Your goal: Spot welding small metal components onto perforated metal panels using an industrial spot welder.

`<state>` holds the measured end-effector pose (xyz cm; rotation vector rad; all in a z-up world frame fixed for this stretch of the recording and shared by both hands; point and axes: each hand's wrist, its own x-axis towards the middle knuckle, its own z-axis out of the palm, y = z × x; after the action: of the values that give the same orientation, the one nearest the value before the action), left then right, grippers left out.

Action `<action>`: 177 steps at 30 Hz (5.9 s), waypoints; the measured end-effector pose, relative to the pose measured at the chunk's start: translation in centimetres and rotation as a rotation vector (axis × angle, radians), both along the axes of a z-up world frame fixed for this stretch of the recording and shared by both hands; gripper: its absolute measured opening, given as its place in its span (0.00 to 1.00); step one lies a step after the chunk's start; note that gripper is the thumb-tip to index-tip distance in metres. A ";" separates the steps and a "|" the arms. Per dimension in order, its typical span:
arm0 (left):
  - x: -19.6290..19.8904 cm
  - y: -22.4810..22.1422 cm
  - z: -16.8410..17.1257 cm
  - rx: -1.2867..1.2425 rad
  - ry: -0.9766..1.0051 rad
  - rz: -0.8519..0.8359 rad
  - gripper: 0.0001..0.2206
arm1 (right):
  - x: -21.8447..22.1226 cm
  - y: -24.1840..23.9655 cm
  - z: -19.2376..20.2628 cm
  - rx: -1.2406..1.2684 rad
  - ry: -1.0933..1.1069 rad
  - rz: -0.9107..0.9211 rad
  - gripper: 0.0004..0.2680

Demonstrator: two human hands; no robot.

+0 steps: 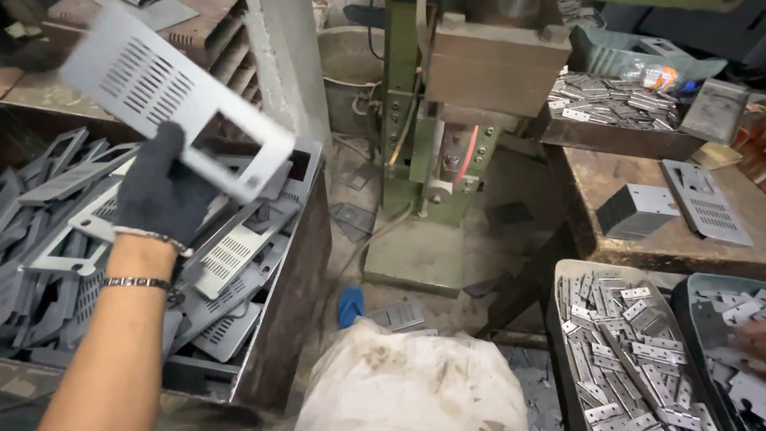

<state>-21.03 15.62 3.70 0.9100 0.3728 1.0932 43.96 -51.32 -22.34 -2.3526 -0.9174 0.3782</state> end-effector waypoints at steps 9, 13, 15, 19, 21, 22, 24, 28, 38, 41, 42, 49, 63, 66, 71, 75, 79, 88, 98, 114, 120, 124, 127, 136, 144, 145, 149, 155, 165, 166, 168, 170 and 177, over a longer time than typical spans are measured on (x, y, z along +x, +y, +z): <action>4.3 -5.5 -3.8 -0.044 -0.096 -0.291 0.18 | -17.7 13.0 -0.9 -0.342 -0.450 0.046 0.19; 6.1 -8.4 -5.5 -0.107 -0.134 -0.283 0.19 | -18.7 13.1 -1.1 -0.361 -0.398 -0.010 0.17; 6.9 -9.0 -7.1 -0.108 -0.164 -0.313 0.20 | -20.5 13.4 0.1 -0.324 -0.400 -0.056 0.15; 8.0 -9.6 -9.4 -0.120 -0.133 -0.354 0.19 | -21.7 13.4 1.2 -0.254 -0.522 -0.029 0.17; 8.8 -9.8 -9.9 -0.111 -0.122 -0.360 0.19 | -22.0 13.4 1.3 -0.221 -0.660 0.048 0.17; 9.1 -9.6 -10.1 -0.110 -0.123 -0.368 0.19 | -21.5 13.4 0.5 -0.222 -0.661 0.040 0.17; 9.8 -9.2 -10.7 -0.099 -0.151 -0.402 0.20 | -20.6 13.4 -1.1 -0.198 -0.622 -0.053 0.13; 10.5 -8.8 -10.7 -0.092 -0.114 -0.424 0.20 | -21.6 16.4 1.1 0.273 -0.118 -0.375 0.06; 12.0 -7.3 -13.0 -0.078 0.084 -0.509 0.21 | -29.7 26.9 8.9 0.867 0.549 -0.244 0.05; 12.1 -6.8 -14.2 -0.088 0.107 -0.545 0.21 | -33.2 31.1 14.1 0.826 0.511 -0.089 0.07; 12.1 -6.7 -14.7 -0.092 0.117 -0.556 0.21 | -34.6 32.6 16.4 0.819 0.519 -0.004 0.08; 11.1 -6.3 -14.7 -0.022 0.178 -0.690 0.23 | -38.1 40.1 17.9 0.557 0.162 0.105 0.04; 10.6 -6.9 -15.1 0.017 0.187 -0.781 0.21 | -40.6 42.9 18.3 0.379 -0.178 0.397 0.04; 10.8 -6.8 -15.6 0.020 0.187 -0.775 0.21 | -40.6 42.9 18.3 0.388 -0.173 0.403 0.05; 10.7 -7.1 -15.0 0.049 0.214 -0.778 0.21 | -40.3 42.9 17.9 0.369 -0.188 0.424 0.07; 10.7 -7.0 -15.4 0.081 0.252 -0.750 0.21 | -40.3 43.1 17.7 0.342 -0.171 0.447 0.08; 10.7 -7.2 -14.8 0.078 0.247 -0.719 0.21 | -41.1 43.1 18.2 0.376 -0.240 0.453 0.10; 11.0 -6.5 -14.7 -0.195 0.098 -0.497 0.15 | -42.3 43.3 15.4 0.831 -0.036 -0.183 0.14; 10.9 -6.0 -16.2 -0.222 0.039 -0.488 0.12 | -41.7 43.4 13.2 0.966 1.133 -0.095 0.08; 10.5 -6.6 -13.8 -0.171 0.104 -0.495 0.14 | -41.0 42.5 13.7 0.879 1.043 -0.157 0.07; 10.8 -6.2 -15.0 -0.204 0.112 -0.506 0.13 | -41.0 42.5 13.7 0.884 1.041 -0.155 0.08; 10.7 -6.3 -14.5 -0.204 0.116 -0.497 0.13 | -41.1 42.5 13.8 0.883 1.047 -0.153 0.08; 10.7 -6.3 -14.4 -0.203 0.132 -0.487 0.13 | -41.3 42.5 14.0 0.901 1.048 -0.151 0.07; 10.8 -6.2 -14.7 -0.204 0.127 -0.487 0.13 | -41.1 42.5 13.8 0.905 1.027 -0.157 0.08; 10.8 -7.2 -12.7 -0.162 0.045 -0.457 0.12 | -41.1 42.0 14.9 0.986 1.112 -0.125 0.04; 10.7 -7.6 -12.1 -0.155 0.044 -0.456 0.12 | -41.2 41.7 15.4 0.991 1.111 -0.120 0.04; 10.3 -9.4 -10.7 -0.108 0.055 -0.333 0.12 | -41.2 40.3 17.5 1.022 1.161 -0.068 0.04; 10.9 -12.0 -6.1 -0.098 0.023 -0.264 0.10 | -40.6 38.5 20.6 1.065 1.180 -0.050 0.03; 15.1 -9.9 -4.5 -0.176 -0.046 -0.320 0.11 | -37.2 38.6 24.1 0.941 1.168 0.028 0.02; 14.6 -10.5 -4.5 -0.184 -0.042 -0.315 0.11 | -37.3 38.2 23.8 0.932 1.174 0.025 0.02; 14.1 -11.4 -3.6 -0.155 -0.038 -0.330 0.12 | -37.1 37.9 23.8 0.945 1.191 0.053 0.03; 14.2 -11.6 -4.0 -0.124 -0.036 -0.317 0.12 | -36.9 37.8 23.7 0.940 1.199 0.050 0.03; 16.7 -11.9 -4.6 -0.167 -0.007 -0.315 0.10 | -34.5 37.4 23.1 0.921 1.186 -0.011 0.03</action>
<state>-4.38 3.71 -0.86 0.7851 0.2978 0.7644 9.45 -13.87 0.75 -0.9746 -0.3261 0.9408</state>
